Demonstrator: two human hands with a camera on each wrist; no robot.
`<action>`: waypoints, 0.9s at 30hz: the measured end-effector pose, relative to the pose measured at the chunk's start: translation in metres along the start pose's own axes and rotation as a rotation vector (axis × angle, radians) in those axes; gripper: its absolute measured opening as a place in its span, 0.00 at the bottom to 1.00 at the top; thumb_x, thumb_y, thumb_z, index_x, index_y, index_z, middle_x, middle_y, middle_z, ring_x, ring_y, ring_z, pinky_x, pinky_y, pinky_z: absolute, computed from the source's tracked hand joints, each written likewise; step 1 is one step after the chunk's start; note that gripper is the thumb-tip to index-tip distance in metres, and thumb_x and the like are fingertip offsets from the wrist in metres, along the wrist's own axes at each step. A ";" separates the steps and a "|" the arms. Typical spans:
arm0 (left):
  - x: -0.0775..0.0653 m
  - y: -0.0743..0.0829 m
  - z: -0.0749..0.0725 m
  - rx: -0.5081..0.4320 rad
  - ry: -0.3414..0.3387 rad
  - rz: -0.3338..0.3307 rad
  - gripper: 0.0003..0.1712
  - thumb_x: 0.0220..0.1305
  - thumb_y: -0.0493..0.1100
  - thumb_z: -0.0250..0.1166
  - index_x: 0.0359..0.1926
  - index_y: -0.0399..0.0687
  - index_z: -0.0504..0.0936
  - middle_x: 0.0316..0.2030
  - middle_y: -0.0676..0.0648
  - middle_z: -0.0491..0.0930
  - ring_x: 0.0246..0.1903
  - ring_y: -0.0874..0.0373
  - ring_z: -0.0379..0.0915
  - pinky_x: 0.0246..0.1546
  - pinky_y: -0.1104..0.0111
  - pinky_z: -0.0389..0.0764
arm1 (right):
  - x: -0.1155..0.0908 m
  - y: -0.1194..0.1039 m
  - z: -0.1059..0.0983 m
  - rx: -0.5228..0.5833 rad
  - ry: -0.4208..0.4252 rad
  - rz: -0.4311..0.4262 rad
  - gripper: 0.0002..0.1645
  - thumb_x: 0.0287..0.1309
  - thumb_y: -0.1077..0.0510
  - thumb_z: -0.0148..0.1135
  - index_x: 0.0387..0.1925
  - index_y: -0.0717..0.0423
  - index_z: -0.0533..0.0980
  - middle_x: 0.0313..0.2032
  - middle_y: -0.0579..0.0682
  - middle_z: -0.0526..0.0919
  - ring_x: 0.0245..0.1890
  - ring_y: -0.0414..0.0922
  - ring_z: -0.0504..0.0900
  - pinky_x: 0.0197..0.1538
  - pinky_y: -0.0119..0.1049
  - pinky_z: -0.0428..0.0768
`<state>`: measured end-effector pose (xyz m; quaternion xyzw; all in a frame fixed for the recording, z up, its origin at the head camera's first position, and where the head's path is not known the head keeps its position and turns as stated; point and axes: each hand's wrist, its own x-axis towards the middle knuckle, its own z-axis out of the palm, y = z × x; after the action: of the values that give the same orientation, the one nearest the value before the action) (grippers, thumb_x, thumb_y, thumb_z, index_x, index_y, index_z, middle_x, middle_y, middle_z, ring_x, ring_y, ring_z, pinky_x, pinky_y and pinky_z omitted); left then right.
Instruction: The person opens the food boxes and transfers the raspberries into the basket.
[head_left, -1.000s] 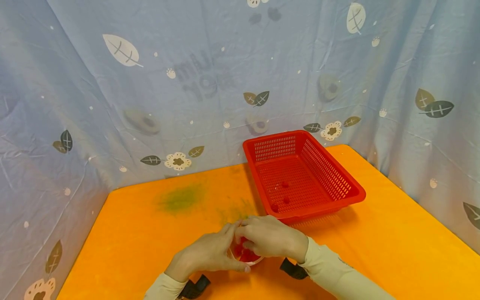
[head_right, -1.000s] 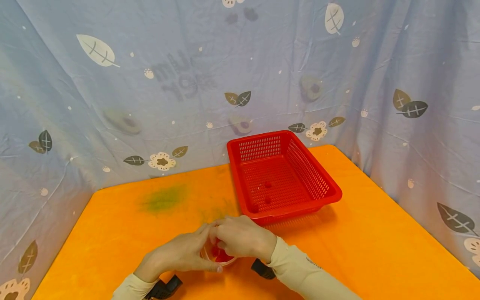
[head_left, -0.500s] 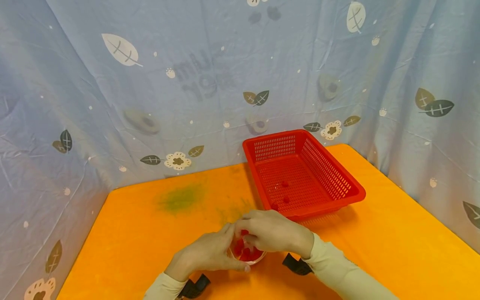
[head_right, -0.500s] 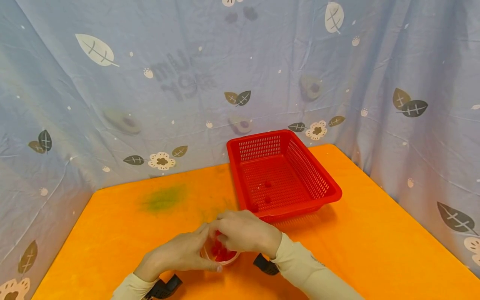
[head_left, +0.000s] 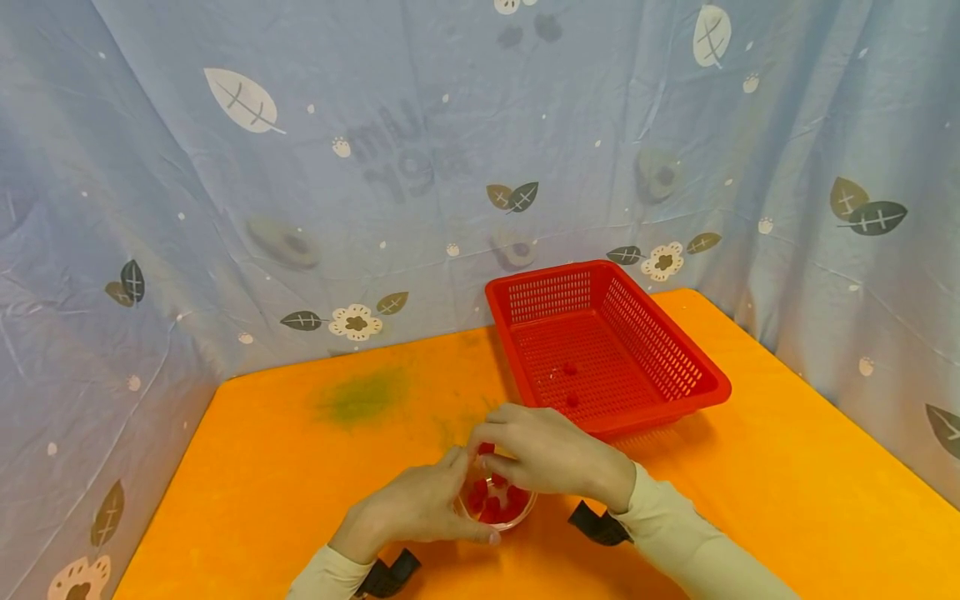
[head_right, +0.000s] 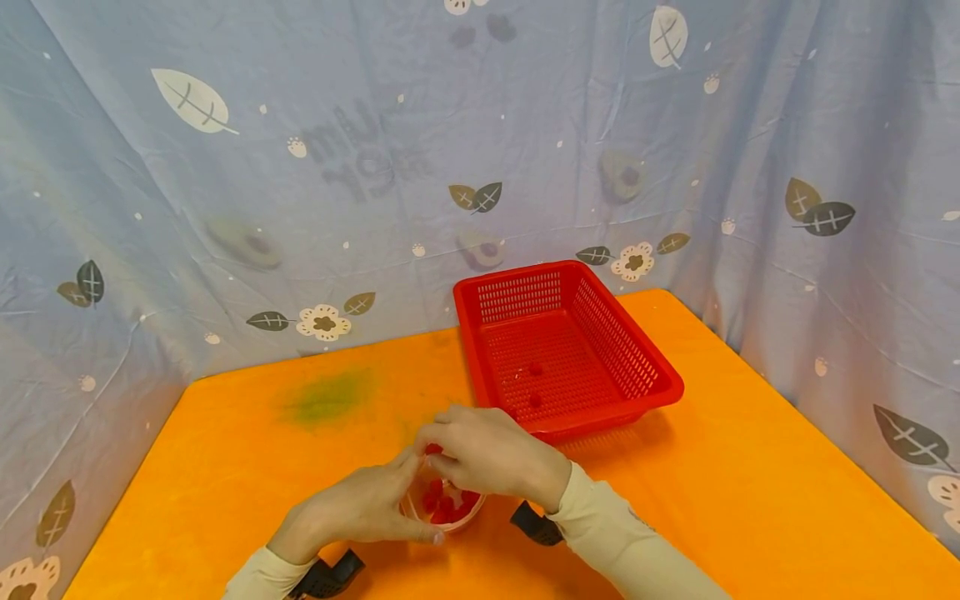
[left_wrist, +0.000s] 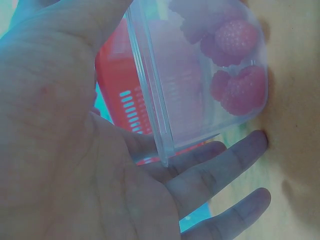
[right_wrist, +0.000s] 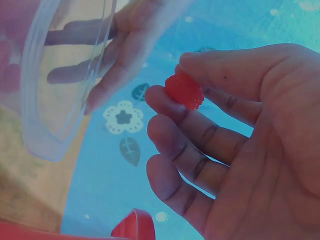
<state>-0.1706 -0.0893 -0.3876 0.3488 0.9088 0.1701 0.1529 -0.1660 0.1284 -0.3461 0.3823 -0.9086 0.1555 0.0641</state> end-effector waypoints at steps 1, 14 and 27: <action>0.000 0.000 0.000 0.000 -0.002 -0.002 0.70 0.51 0.79 0.67 0.82 0.56 0.41 0.61 0.51 0.73 0.43 0.60 0.81 0.48 0.64 0.82 | 0.000 0.000 -0.001 0.003 0.006 0.000 0.05 0.65 0.51 0.68 0.42 0.38 0.83 0.35 0.36 0.79 0.34 0.34 0.73 0.35 0.25 0.76; 0.000 0.001 -0.001 -0.008 -0.013 -0.017 0.69 0.51 0.79 0.66 0.82 0.59 0.42 0.67 0.48 0.70 0.46 0.58 0.81 0.51 0.60 0.82 | -0.003 0.007 -0.014 -0.003 0.102 0.018 0.05 0.65 0.50 0.68 0.42 0.40 0.83 0.38 0.35 0.83 0.36 0.34 0.75 0.39 0.28 0.79; 0.004 0.000 0.000 -0.012 -0.033 -0.061 0.69 0.50 0.81 0.66 0.81 0.54 0.46 0.68 0.46 0.69 0.40 0.60 0.82 0.46 0.61 0.82 | -0.010 0.020 -0.033 -0.026 0.172 0.088 0.06 0.65 0.51 0.68 0.43 0.38 0.82 0.35 0.33 0.78 0.32 0.33 0.70 0.33 0.26 0.74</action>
<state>-0.1734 -0.0867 -0.3885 0.3228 0.9154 0.1651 0.1749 -0.1734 0.1596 -0.3219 0.3264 -0.9175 0.1785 0.1402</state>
